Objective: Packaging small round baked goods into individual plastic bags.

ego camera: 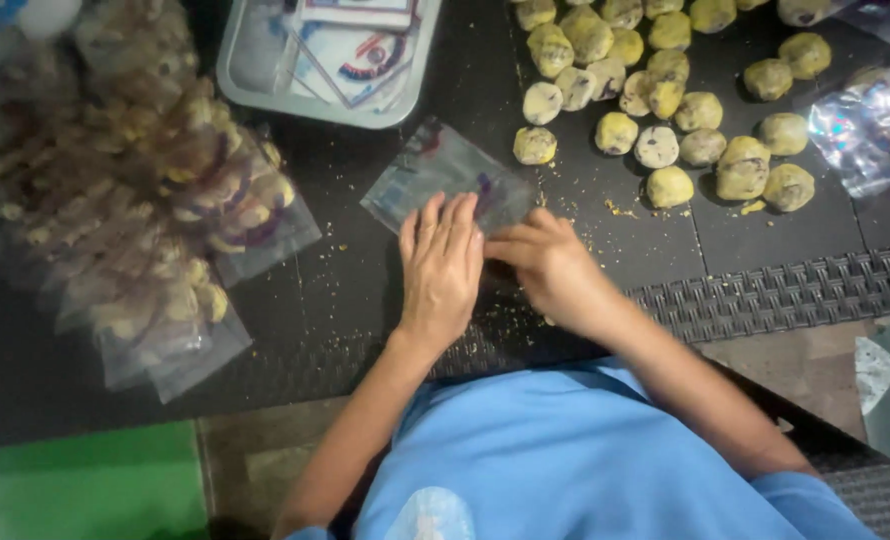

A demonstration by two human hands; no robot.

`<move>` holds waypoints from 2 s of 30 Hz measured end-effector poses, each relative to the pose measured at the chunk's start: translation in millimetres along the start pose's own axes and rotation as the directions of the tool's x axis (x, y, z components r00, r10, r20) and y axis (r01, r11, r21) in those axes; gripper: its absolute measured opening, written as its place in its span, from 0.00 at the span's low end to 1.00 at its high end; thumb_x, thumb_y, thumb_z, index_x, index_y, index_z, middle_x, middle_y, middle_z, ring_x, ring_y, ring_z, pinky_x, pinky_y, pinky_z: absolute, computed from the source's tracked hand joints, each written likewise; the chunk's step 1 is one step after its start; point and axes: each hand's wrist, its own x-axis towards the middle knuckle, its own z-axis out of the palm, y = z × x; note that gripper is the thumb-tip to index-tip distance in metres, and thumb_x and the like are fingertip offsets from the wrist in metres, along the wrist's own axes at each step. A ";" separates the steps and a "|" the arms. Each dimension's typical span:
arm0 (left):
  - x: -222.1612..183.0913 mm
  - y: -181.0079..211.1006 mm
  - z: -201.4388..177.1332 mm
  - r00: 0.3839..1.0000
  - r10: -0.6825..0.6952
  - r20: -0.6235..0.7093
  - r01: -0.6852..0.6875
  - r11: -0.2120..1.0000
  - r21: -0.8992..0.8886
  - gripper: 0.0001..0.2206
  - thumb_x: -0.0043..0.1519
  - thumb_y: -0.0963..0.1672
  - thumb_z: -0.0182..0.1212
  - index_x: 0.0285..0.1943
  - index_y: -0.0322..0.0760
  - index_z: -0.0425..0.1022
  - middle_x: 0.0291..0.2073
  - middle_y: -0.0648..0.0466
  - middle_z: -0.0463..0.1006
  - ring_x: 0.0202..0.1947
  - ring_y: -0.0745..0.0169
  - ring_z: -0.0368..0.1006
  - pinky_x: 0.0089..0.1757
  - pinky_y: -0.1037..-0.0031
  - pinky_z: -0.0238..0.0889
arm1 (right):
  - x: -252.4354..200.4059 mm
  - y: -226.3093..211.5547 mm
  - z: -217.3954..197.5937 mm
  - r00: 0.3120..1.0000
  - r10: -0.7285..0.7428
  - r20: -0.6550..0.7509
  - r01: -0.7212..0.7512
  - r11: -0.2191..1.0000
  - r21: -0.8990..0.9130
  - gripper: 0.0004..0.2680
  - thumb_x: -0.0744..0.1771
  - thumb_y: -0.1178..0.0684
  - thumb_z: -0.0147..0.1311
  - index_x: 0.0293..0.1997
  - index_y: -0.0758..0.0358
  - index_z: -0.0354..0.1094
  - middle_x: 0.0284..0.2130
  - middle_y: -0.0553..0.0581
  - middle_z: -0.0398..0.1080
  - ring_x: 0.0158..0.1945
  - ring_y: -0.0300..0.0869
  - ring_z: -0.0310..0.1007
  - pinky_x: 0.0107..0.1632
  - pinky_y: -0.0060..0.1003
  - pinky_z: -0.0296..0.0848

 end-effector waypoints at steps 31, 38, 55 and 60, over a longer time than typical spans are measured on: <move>6.3 -5.3 -15.3 0.994 -0.051 0.099 0.047 0.998 0.050 0.17 0.66 0.44 0.49 0.65 0.41 0.65 0.56 0.51 0.71 0.60 0.51 0.59 0.52 0.49 0.45 | 63.4 59.8 -41.7 0.985 -0.095 -0.143 0.031 0.917 -0.398 0.10 0.64 0.65 0.48 0.44 0.61 0.72 0.39 0.61 0.71 0.45 0.55 0.67 0.47 0.47 0.65; 10.9 -8.7 5.8 0.999 -0.044 -0.014 0.045 0.995 0.088 0.18 0.60 0.45 0.59 0.60 0.42 0.68 0.50 0.51 0.72 0.58 0.48 0.61 0.49 0.48 0.47 | 79.5 91.4 -36.6 0.971 -0.216 -0.105 0.133 0.848 -0.512 0.07 0.66 0.54 0.57 0.47 0.59 0.74 0.41 0.58 0.72 0.45 0.52 0.66 0.45 0.41 0.65; 12.0 -13.3 -6.0 0.997 0.011 0.078 -0.009 1.000 -0.024 0.15 0.65 0.40 0.46 0.61 0.38 0.68 0.54 0.45 0.70 0.61 0.45 0.57 0.51 0.47 0.45 | 1.3 8.8 4.6 0.984 0.156 -0.085 -0.176 0.927 -0.330 0.20 0.58 0.43 0.65 0.50 0.58 0.66 0.30 0.50 0.67 0.36 0.45 0.73 0.40 0.40 0.73; 4.2 -23.9 -1.6 0.995 0.063 0.075 -0.064 0.998 0.008 0.18 0.65 0.39 0.45 0.66 0.40 0.65 0.59 0.44 0.67 0.63 0.41 0.54 0.53 0.43 0.41 | 35.0 5.4 -0.2 0.995 0.062 -0.078 -0.084 0.943 -0.323 0.14 0.60 0.49 0.65 0.46 0.61 0.69 0.29 0.53 0.70 0.36 0.47 0.75 0.39 0.39 0.74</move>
